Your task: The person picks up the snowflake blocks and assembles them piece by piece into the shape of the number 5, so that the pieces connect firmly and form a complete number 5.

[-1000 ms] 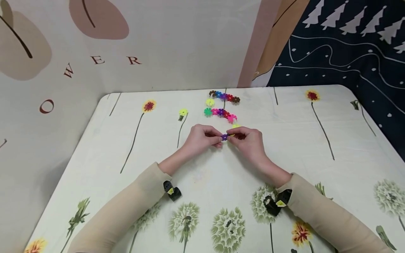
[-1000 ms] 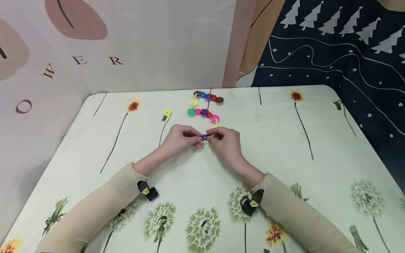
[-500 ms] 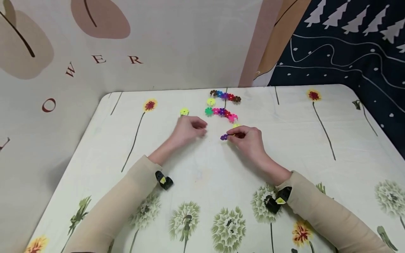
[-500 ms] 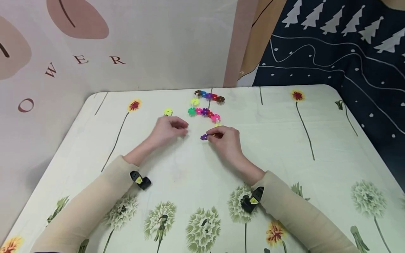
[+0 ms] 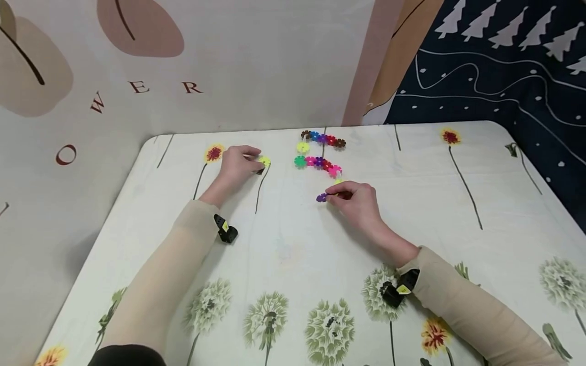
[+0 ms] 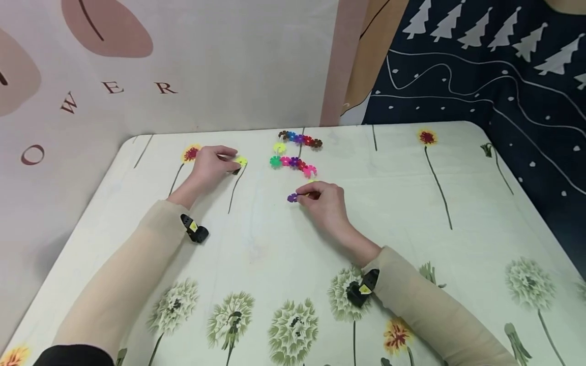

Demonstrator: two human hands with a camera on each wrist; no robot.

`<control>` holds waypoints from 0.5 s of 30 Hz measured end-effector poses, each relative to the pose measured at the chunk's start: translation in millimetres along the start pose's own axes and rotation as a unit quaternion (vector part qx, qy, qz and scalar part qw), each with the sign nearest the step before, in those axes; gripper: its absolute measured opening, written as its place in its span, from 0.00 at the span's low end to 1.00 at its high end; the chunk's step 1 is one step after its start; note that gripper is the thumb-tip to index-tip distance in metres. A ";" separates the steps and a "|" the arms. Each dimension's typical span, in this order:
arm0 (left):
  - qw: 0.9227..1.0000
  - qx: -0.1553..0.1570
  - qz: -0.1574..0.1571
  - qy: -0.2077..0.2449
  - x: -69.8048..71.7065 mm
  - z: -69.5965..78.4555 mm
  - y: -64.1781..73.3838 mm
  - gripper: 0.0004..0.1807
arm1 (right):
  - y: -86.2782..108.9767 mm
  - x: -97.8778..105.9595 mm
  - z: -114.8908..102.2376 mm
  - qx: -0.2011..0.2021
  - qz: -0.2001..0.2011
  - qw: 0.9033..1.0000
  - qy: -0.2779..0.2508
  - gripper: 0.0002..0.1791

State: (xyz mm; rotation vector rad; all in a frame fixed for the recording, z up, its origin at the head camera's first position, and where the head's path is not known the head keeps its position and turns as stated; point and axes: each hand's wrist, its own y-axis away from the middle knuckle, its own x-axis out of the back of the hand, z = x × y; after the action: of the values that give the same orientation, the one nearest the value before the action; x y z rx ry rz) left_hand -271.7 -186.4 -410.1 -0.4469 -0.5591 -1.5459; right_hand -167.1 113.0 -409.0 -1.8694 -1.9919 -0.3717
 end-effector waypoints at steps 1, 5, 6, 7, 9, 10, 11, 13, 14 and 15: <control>1.000 0.001 -0.003 0.001 0.1 0.2 -0.7 0.20 | 0.0 -0.1 -0.1 -0.001 0.000 1.000 0.000 0.05; 1.000 -0.005 -0.011 -0.003 0.0 0.9 -2.9 0.18 | 0.1 0.1 0.2 0.000 0.002 1.000 -0.005 0.04; 1.000 -0.007 -0.013 -0.005 0.1 0.8 -3.2 0.18 | 0.2 0.1 0.3 0.001 0.003 1.000 -0.006 0.04; 1.000 -0.009 -0.016 -0.008 0.1 0.1 -3.4 0.18 | 0.3 -0.2 0.8 0.003 0.003 1.000 -0.007 0.04; 1.000 -0.010 -0.021 -0.014 0.8 -0.5 -3.5 0.17 | 0.1 -0.5 1.4 0.007 0.002 1.000 -0.007 0.05; 0.999 -0.008 -0.026 -0.017 1.5 -0.4 -3.3 0.18 | -0.3 -0.5 1.6 0.010 0.002 1.000 -0.006 0.05; 0.999 -0.006 -0.033 -0.017 1.8 -0.6 -3.3 0.18 | -0.6 -0.5 1.8 0.011 0.001 1.000 -0.005 0.05; 0.999 -0.001 -0.051 -0.013 2.0 -0.6 -2.6 0.17 | -1.6 -0.3 2.4 0.012 0.000 1.000 0.000 0.04; 0.998 0.003 -0.060 -0.008 2.0 0.0 -2.0 0.16 | -2.2 0.0 2.4 0.013 -0.001 1.000 0.003 0.04; 0.997 0.006 -0.072 0.001 1.7 0.9 -1.1 0.15 | -3.0 0.3 2.3 0.013 0.000 1.000 0.005 0.04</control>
State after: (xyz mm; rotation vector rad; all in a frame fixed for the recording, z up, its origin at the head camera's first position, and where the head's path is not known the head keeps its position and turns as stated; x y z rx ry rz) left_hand -273.0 -187.2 -408.4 -0.4027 -0.6085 -1.6798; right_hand -170.3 114.0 -410.7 -1.8479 -1.9818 -0.3525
